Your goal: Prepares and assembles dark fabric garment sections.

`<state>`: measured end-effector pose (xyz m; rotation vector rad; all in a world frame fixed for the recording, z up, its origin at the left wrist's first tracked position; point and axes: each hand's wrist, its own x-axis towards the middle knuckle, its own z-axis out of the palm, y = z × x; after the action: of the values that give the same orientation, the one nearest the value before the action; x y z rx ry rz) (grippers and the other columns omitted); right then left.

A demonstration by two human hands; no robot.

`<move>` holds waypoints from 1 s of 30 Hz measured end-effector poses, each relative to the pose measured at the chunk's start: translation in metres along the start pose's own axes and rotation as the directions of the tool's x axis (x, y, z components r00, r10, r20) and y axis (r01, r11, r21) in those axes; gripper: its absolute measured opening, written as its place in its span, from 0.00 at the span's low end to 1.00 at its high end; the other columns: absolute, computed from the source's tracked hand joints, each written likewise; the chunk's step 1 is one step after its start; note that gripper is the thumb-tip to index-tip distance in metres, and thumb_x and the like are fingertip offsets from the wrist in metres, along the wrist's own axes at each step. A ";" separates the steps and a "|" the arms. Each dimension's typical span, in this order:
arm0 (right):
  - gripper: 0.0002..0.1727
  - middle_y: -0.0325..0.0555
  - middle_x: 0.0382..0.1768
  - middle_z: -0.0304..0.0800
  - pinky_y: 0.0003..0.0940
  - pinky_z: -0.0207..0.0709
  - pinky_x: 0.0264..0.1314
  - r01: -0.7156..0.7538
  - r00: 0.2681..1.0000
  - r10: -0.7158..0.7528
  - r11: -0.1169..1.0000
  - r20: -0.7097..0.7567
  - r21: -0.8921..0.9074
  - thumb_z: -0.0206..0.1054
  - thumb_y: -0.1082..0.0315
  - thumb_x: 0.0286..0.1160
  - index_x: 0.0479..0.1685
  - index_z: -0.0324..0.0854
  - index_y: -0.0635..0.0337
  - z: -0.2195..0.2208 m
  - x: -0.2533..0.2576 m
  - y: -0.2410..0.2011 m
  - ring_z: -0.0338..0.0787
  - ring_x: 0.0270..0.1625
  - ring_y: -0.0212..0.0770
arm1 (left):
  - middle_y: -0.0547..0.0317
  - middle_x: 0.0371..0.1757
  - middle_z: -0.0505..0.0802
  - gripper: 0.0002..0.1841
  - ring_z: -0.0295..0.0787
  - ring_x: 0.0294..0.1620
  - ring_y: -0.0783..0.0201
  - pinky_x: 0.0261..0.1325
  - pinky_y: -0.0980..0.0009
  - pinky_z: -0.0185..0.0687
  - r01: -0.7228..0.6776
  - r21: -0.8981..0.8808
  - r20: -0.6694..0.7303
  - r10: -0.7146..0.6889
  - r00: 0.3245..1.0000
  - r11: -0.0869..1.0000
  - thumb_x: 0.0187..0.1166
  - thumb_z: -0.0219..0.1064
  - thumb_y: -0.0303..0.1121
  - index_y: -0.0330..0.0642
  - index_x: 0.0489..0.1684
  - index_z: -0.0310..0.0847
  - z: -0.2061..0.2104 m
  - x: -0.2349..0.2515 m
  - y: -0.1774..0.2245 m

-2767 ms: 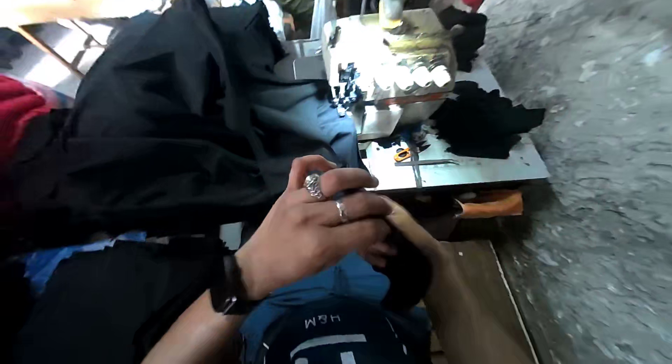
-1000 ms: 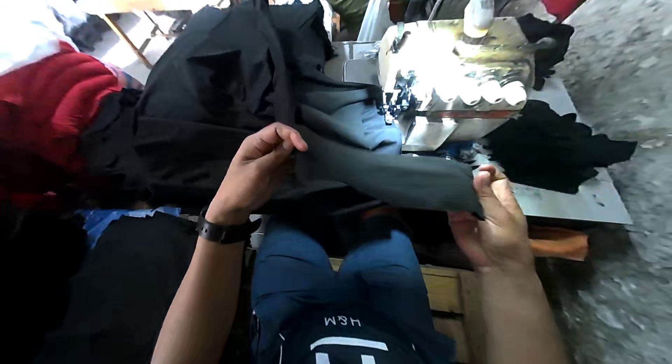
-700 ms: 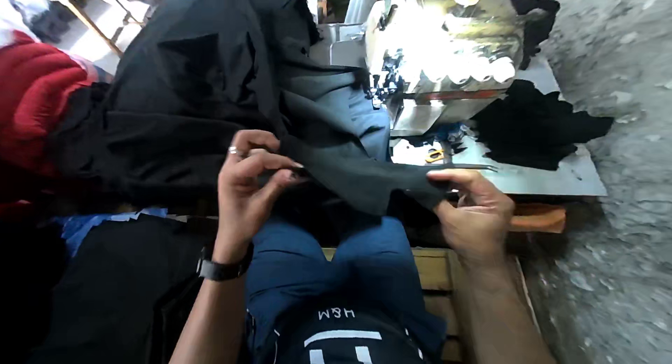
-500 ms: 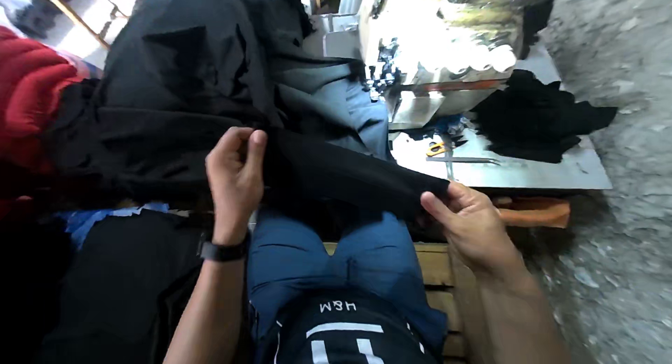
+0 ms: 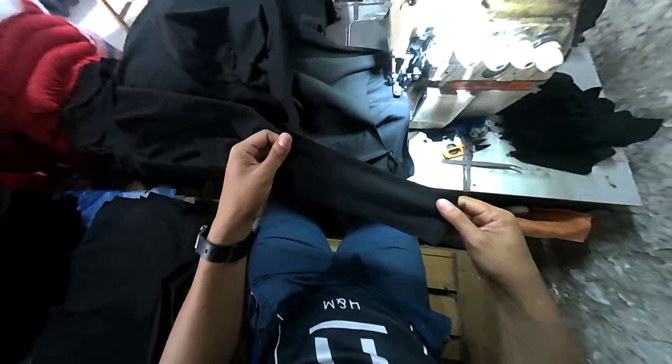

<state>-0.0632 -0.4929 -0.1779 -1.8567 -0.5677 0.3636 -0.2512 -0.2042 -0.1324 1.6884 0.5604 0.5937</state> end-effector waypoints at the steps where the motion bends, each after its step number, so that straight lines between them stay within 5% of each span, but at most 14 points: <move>1: 0.11 0.31 0.37 0.93 0.18 0.86 0.38 0.085 0.995 -0.090 0.990 -0.037 -0.110 0.74 0.56 0.75 0.46 0.89 0.53 0.004 -0.002 0.000 0.90 0.35 0.21 | 0.65 0.22 0.82 0.13 0.74 0.17 0.74 0.17 0.80 0.72 -0.012 -0.071 0.053 0.015 0.998 0.997 0.90 0.61 0.40 0.48 0.33 0.82 0.003 0.000 0.009; 3: 0.30 0.44 0.59 0.91 0.32 0.87 0.63 0.293 0.955 -0.296 0.943 0.003 -0.158 0.80 0.49 0.69 0.66 0.85 0.59 0.013 -0.009 -0.010 0.91 0.60 0.34 | 0.64 0.23 0.84 0.12 0.79 0.20 0.74 0.21 0.79 0.78 -0.039 -0.185 0.143 0.066 0.987 0.982 0.88 0.63 0.36 0.44 0.32 0.83 0.019 -0.004 0.026; 5: 0.39 0.44 0.66 0.91 0.38 0.86 0.73 0.414 0.902 -0.415 0.909 0.114 0.033 0.85 0.48 0.62 0.72 0.83 0.61 0.039 -0.021 -0.034 0.89 0.68 0.37 | 0.63 0.25 0.87 0.10 0.83 0.24 0.73 0.28 0.77 0.82 -0.073 -0.230 0.200 0.121 0.972 0.970 0.85 0.66 0.33 0.41 0.33 0.86 0.048 -0.013 0.037; 6: 0.39 0.43 0.64 0.92 0.37 0.87 0.73 0.405 0.895 -0.426 0.900 0.133 0.160 0.87 0.51 0.59 0.71 0.82 0.63 0.056 -0.028 -0.041 0.90 0.67 0.35 | 0.62 0.28 0.90 0.09 0.87 0.28 0.72 0.34 0.75 0.87 -0.096 -0.230 0.219 0.147 0.964 0.969 0.85 0.67 0.32 0.40 0.35 0.87 0.063 -0.019 0.039; 9: 0.13 0.33 0.45 0.97 0.27 0.92 0.55 0.241 0.963 -0.269 0.862 0.000 0.446 0.79 0.72 0.68 0.51 0.87 0.58 0.088 -0.023 -0.051 0.95 0.48 0.26 | 0.53 0.45 0.97 0.09 0.95 0.45 0.61 0.51 0.65 0.94 -0.191 -0.224 0.200 0.237 0.951 0.956 0.86 0.65 0.30 0.35 0.49 0.91 0.078 -0.024 0.038; 13: 0.10 0.38 0.46 0.98 0.31 0.92 0.59 0.122 0.977 -0.207 0.760 0.060 0.638 0.75 0.78 0.71 0.49 0.91 0.59 0.079 -0.009 -0.046 0.96 0.49 0.31 | 0.56 0.62 0.92 0.18 0.91 0.60 0.60 0.62 0.63 0.89 -0.140 -0.229 0.169 0.181 0.969 0.963 0.87 0.64 0.46 0.43 0.64 0.83 0.052 -0.015 0.011; 15: 0.12 0.38 0.46 0.97 0.32 0.92 0.60 0.120 0.965 -0.240 0.759 0.103 0.640 0.76 0.78 0.71 0.50 0.89 0.58 0.078 -0.007 -0.043 0.96 0.50 0.32 | 0.61 0.55 0.92 0.29 0.89 0.55 0.66 0.58 0.67 0.87 0.068 -0.286 0.304 0.023 0.952 0.956 0.81 0.62 0.63 0.49 0.62 0.86 0.050 -0.022 -0.004; 18: 0.14 0.35 0.50 0.97 0.32 0.90 0.63 0.061 0.917 -0.302 0.750 0.259 0.659 0.74 0.77 0.72 0.54 0.88 0.54 0.066 0.002 -0.039 0.95 0.54 0.31 | 0.58 0.51 0.94 0.36 0.91 0.54 0.66 0.61 0.65 0.87 0.190 -0.360 0.377 -0.044 0.925 0.913 0.77 0.60 0.70 0.45 0.60 0.88 0.057 -0.025 -0.011; 21: 0.15 0.27 0.51 0.95 0.28 0.88 0.64 0.009 0.763 -0.412 0.777 0.497 0.630 0.73 0.74 0.73 0.57 0.86 0.48 0.045 0.010 -0.033 0.92 0.56 0.24 | 0.56 0.56 0.92 0.40 0.91 0.55 0.65 0.61 0.66 0.88 0.295 -0.323 0.507 -0.098 0.856 0.899 0.81 0.55 0.70 0.42 0.74 0.80 0.056 -0.015 -0.006; 23: 0.16 0.26 0.52 0.94 0.27 0.87 0.64 0.017 0.647 -0.442 0.823 0.622 0.568 0.73 0.73 0.72 0.58 0.85 0.51 0.036 0.017 -0.033 0.90 0.57 0.22 | 0.54 0.61 0.93 0.37 0.92 0.57 0.65 0.59 0.68 0.89 0.402 -0.324 0.649 -0.108 0.753 0.856 0.82 0.62 0.62 0.42 0.79 0.75 0.063 -0.004 -0.009; 25: 0.14 0.28 0.51 0.94 0.26 0.87 0.63 0.045 0.599 -0.444 0.850 0.666 0.525 0.71 0.74 0.72 0.55 0.85 0.56 0.030 0.022 -0.031 0.90 0.56 0.21 | 0.56 0.48 0.94 0.20 0.91 0.46 0.69 0.51 0.71 0.89 0.392 -0.348 0.645 -0.086 0.759 0.852 0.81 0.69 0.42 0.38 0.63 0.85 0.073 -0.005 -0.012; 27: 0.09 0.32 0.46 0.95 0.26 0.89 0.58 0.132 0.745 -0.364 0.902 0.559 0.411 0.70 0.73 0.73 0.50 0.89 0.59 0.022 0.018 -0.026 0.92 0.51 0.23 | 0.63 0.34 0.92 0.06 0.88 0.35 0.72 0.39 0.75 0.86 0.209 -0.281 0.502 -0.042 0.864 0.937 0.78 0.72 0.33 0.41 0.40 0.89 0.073 -0.012 -0.006; 29: 0.14 0.36 0.50 0.95 0.29 0.91 0.57 0.249 0.923 -0.279 0.958 0.266 0.142 0.76 0.66 0.71 0.54 0.89 0.56 0.023 0.010 -0.022 0.93 0.52 0.29 | 0.66 0.35 0.92 0.06 0.89 0.34 0.74 0.38 0.77 0.88 0.030 -0.208 0.372 0.050 0.927 0.978 0.79 0.73 0.36 0.44 0.39 0.89 0.063 -0.019 0.006; 30: 0.24 0.38 0.59 0.93 0.34 0.88 0.65 0.308 0.936 -0.306 0.951 0.173 0.018 0.79 0.57 0.70 0.64 0.85 0.55 0.025 0.006 -0.021 0.91 0.61 0.33 | 0.66 0.36 0.92 0.06 0.88 0.36 0.75 0.42 0.77 0.88 -0.021 -0.203 0.326 0.088 0.941 0.979 0.81 0.72 0.36 0.44 0.41 0.89 0.061 -0.021 0.014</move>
<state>-0.0751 -0.4639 -0.1665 -1.7195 -0.9672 0.3150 -0.2265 -0.2655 -0.1313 1.5745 0.2027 0.3758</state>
